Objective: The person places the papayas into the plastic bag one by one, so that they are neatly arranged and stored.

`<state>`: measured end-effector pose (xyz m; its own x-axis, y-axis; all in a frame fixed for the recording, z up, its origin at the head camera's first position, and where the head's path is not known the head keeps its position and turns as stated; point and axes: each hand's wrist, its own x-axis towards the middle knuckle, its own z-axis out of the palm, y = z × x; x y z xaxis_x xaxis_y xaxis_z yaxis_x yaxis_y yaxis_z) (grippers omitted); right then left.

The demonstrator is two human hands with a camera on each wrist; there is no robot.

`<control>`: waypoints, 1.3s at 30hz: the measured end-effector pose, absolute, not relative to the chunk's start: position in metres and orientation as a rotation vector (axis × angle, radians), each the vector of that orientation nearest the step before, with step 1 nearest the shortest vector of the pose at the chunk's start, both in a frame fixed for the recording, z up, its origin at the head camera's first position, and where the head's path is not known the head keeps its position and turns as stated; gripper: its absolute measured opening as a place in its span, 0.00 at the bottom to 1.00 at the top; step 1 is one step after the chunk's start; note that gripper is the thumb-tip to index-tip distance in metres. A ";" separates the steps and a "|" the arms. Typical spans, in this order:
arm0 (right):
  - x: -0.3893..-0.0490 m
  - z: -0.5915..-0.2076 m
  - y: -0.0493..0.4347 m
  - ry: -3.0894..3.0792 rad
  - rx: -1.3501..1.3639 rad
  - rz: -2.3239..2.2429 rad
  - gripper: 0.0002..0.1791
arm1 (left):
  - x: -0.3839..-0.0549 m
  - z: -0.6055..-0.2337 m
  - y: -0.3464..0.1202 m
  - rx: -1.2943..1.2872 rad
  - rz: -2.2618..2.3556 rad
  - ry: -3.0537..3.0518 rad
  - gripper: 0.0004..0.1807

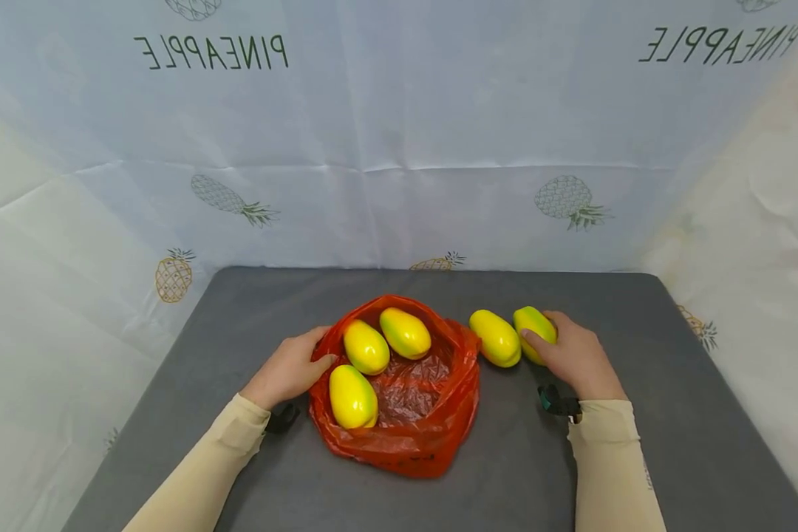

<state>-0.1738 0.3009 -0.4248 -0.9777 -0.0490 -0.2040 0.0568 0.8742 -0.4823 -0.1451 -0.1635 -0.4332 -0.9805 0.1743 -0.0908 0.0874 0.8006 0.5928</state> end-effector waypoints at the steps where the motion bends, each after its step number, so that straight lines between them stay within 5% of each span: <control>1: -0.173 -0.425 0.301 2.838 0.007 -0.743 0.53 | -0.145 -0.435 -0.164 0.216 0.933 2.853 0.30; 39: -0.158 -0.391 0.317 2.937 0.062 -0.691 0.54 | -0.145 -0.442 -0.171 0.271 0.965 2.864 0.29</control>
<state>-0.1578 0.3166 -0.3908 -0.9915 0.0116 -0.1297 0.0683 0.8946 -0.4417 -0.1445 -0.1706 -0.4419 -0.9784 0.2019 -0.0445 0.1338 0.7824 0.6082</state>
